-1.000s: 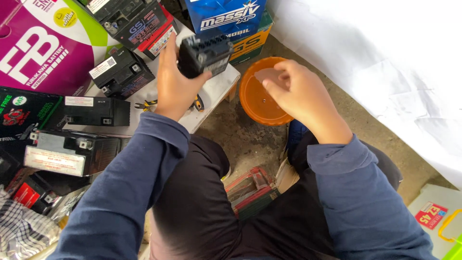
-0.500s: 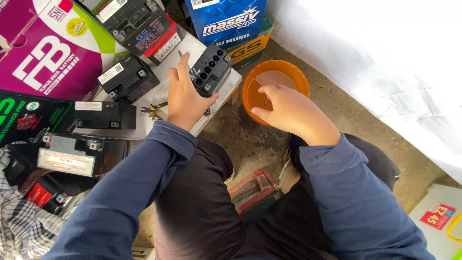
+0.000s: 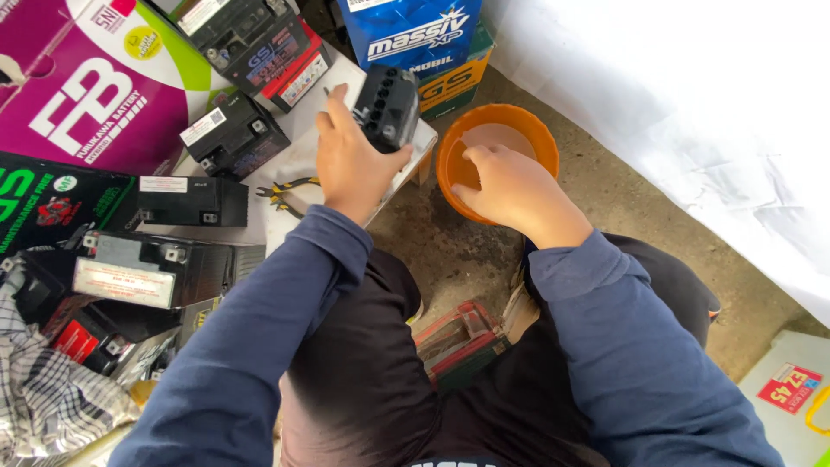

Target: Cleaning and inspecting lead-acid batteries using a bucket of solution, a screwdriver, and a cloth.

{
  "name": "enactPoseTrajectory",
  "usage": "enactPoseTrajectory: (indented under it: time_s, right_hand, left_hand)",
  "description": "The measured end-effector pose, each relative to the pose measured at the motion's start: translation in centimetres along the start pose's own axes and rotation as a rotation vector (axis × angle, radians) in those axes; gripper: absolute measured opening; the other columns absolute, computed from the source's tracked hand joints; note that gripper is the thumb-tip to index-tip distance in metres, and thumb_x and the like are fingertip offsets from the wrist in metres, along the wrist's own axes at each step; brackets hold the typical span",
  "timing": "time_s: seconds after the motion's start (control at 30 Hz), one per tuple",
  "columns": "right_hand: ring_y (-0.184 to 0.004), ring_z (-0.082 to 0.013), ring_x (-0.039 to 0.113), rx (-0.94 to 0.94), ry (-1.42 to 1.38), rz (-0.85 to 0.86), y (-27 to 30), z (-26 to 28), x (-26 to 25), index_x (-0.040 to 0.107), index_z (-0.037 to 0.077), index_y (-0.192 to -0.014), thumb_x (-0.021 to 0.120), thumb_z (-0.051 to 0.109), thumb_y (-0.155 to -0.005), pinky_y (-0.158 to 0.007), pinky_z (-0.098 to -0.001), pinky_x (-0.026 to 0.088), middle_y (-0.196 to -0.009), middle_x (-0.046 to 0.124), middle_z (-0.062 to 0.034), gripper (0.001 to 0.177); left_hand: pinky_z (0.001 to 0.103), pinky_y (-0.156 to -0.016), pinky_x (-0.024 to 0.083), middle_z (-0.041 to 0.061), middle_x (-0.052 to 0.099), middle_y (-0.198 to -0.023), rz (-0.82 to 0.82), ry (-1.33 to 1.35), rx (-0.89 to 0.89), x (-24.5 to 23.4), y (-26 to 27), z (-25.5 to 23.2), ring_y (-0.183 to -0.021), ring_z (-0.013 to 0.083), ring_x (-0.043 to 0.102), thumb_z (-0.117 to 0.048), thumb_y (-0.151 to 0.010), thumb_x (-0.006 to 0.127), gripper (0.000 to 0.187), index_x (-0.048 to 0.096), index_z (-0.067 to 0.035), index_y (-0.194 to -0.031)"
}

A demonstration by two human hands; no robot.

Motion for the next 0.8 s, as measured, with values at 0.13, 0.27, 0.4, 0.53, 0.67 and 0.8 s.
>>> enactPoseTrajectory:
  time_s: [0.13,0.27,0.4,0.53,0.67,0.8]
  right_hand:
    - [-0.125,-0.047,0.059,0.002,0.008,0.037,-0.7,0.1,1.1,0.049,-0.001,-0.147,0.055,0.035,-0.1,-0.095,-0.0532,0.055,-0.139,0.053,-0.0348,0.059]
    - [-0.124,-0.0464,0.06,-0.03,0.023,0.001,-1.0,0.7,1.1,0.051,0.0,-0.146,0.057,0.035,-0.1,-0.095,-0.053,0.056,-0.136,0.056,-0.0336,0.059]
    - [-0.126,-0.047,0.058,-0.057,0.158,-0.023,-0.5,1.9,1.1,0.051,0.001,-0.146,0.057,0.038,-0.099,-0.096,-0.0543,0.054,-0.136,0.056,-0.0301,0.06]
    - [-0.141,-0.0495,0.037,-0.062,0.371,-0.137,-1.5,0.5,3.7,0.051,0.008,-0.146,0.062,0.041,-0.096,-0.116,-0.0603,0.027,-0.147,0.044,-0.0244,0.06]
    - [-0.137,-0.0521,0.031,-0.229,0.453,-0.412,0.9,2.8,2.6,0.057,0.003,-0.134,0.069,0.027,-0.086,-0.112,-0.0667,0.019,-0.145,0.041,-0.0271,0.054]
    - [-0.15,-0.052,0.022,-0.099,0.615,-0.11,1.8,3.9,3.7,0.054,0.009,-0.145,0.064,0.034,-0.098,-0.12,-0.0669,0.006,-0.156,0.038,-0.025,0.055]
  left_hand:
    - [0.057,-0.094,0.056,0.018,0.049,-0.116,0.06,-0.065,-0.011,-0.1,0.7,-0.7,-0.107,0.0506,0.065,-0.033,-0.06,0.1,0.116,0.029,-0.012,-0.15]
    - [0.056,-0.097,0.055,0.017,0.047,-0.117,0.076,-0.046,-0.043,0.5,1.1,-0.1,-0.11,0.0501,0.063,-0.034,-0.062,0.099,0.119,0.025,-0.012,-0.152]
    - [0.054,-0.1,0.055,0.018,0.047,-0.116,0.066,-0.037,-0.022,0.8,1.4,0.2,-0.112,0.0515,0.062,-0.029,-0.062,0.101,0.128,0.018,-0.013,-0.158]
    - [0.056,-0.102,0.054,0.022,0.046,-0.12,0.112,-0.012,0.038,0.0,1.9,0.5,-0.115,0.0533,0.062,-0.027,-0.064,0.103,0.138,0.008,-0.012,-0.162]
    - [0.051,-0.103,0.046,0.021,0.044,-0.125,-0.074,-0.084,0.297,-3.8,3.4,-1.8,-0.114,0.0399,0.052,-0.031,-0.062,0.104,0.13,0.02,-0.004,-0.157]
    - [0.06,-0.11,0.044,0.025,0.042,-0.135,-0.189,0.074,0.473,-7.2,6.4,-5.2,-0.128,0.0503,0.051,-0.021,-0.072,0.098,0.093,0.046,-0.008,-0.148]
Point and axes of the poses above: each hand's wrist, its own y-axis away from the middle knuckle, its own x-axis out of the palm, z = x × y, the point moved 4 cm from there along -y, towards the middle knuckle
